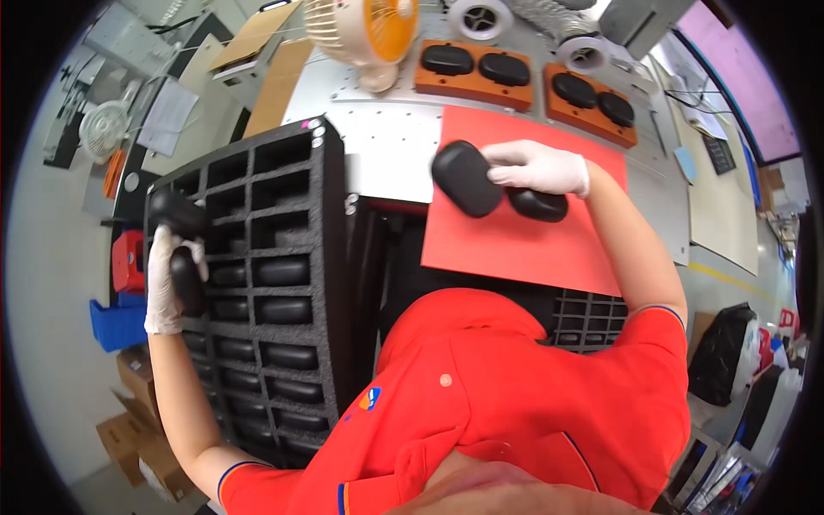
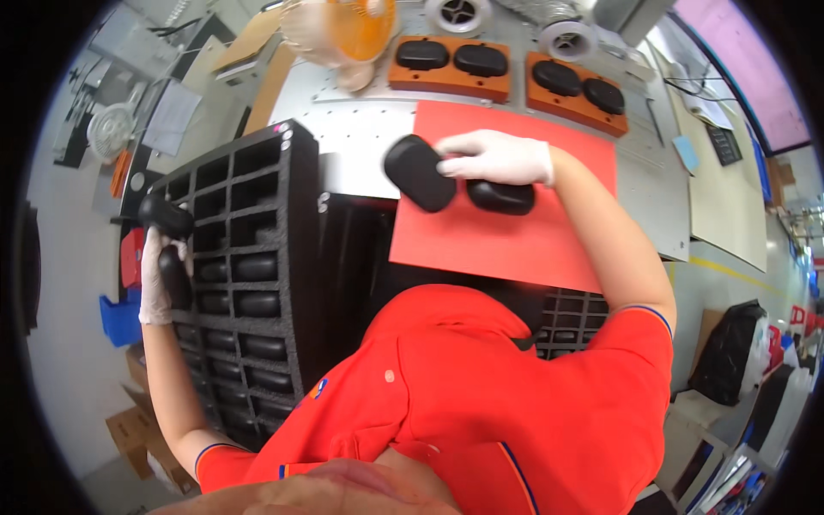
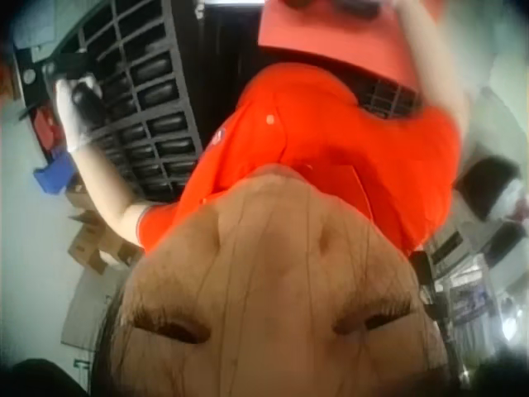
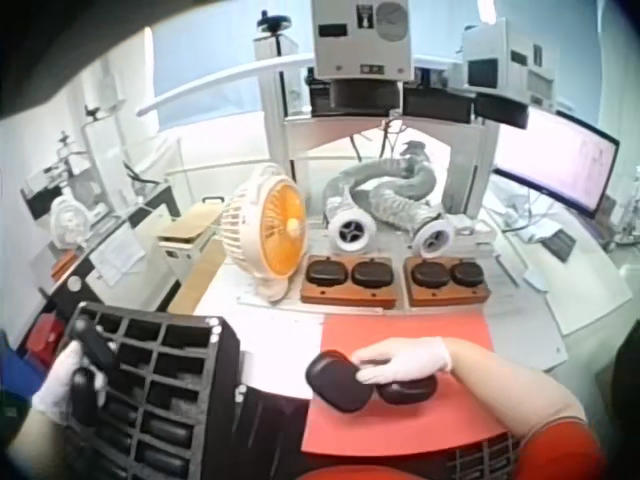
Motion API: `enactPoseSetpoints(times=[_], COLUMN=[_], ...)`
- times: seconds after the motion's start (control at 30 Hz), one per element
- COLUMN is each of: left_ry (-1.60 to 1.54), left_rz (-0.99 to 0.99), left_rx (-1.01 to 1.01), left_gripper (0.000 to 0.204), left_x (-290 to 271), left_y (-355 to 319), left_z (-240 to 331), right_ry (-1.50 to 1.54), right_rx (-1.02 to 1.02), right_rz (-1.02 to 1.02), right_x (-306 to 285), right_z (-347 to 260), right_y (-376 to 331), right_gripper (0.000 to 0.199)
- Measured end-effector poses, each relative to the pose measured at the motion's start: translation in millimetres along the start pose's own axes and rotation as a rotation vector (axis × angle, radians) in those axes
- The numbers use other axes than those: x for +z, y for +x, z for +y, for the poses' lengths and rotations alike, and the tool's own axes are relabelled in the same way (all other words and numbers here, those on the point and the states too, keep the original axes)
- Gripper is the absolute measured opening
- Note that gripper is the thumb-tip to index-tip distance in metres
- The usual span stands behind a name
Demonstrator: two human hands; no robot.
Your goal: The person sorts electronic components by hand, placing them into a component tray at an assembly station.
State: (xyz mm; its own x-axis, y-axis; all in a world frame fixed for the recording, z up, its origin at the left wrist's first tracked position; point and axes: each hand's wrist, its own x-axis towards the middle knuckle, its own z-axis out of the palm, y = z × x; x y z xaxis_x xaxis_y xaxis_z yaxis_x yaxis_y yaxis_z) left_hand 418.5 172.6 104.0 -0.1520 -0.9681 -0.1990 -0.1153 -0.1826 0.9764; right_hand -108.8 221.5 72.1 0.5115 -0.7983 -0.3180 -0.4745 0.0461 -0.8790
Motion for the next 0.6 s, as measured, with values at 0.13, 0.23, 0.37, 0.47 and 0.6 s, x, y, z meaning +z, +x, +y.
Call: enactPoseSetpoints(times=[0.13, 0.23, 0.37, 0.47, 0.6], left_ry=[0.239, 0.716, 1.250, 1.512, 1.131], left_rz=[-0.383, -0.750, -0.720, -0.465, -0.876], left_rx=[-0.078, 0.489, 0.490, 0.851, 1.028], left_gripper=[0.041, 0.044, 0.040, 0.025, 0.019], left_x=[206, 299, 383, 409, 418], left_y=[24, 87, 106, 95, 56], left_z=[62, 34, 30, 15, -23], right_ry=[-0.120, -0.351, -0.663, -0.844, -0.522], right_rx=[0.381, 0.541, 0.597, 0.467, -0.097], right_rz=[0.183, 0.220, 0.295, 0.552, 0.369], right_x=[-57, -88, -91, -67, -10], right_z=[46, 43, 43, 50, 76], right_y=[-67, -81, -85, -88, -97], right_gripper=[0.042, 0.050, 0.050, 0.037, 0.020])
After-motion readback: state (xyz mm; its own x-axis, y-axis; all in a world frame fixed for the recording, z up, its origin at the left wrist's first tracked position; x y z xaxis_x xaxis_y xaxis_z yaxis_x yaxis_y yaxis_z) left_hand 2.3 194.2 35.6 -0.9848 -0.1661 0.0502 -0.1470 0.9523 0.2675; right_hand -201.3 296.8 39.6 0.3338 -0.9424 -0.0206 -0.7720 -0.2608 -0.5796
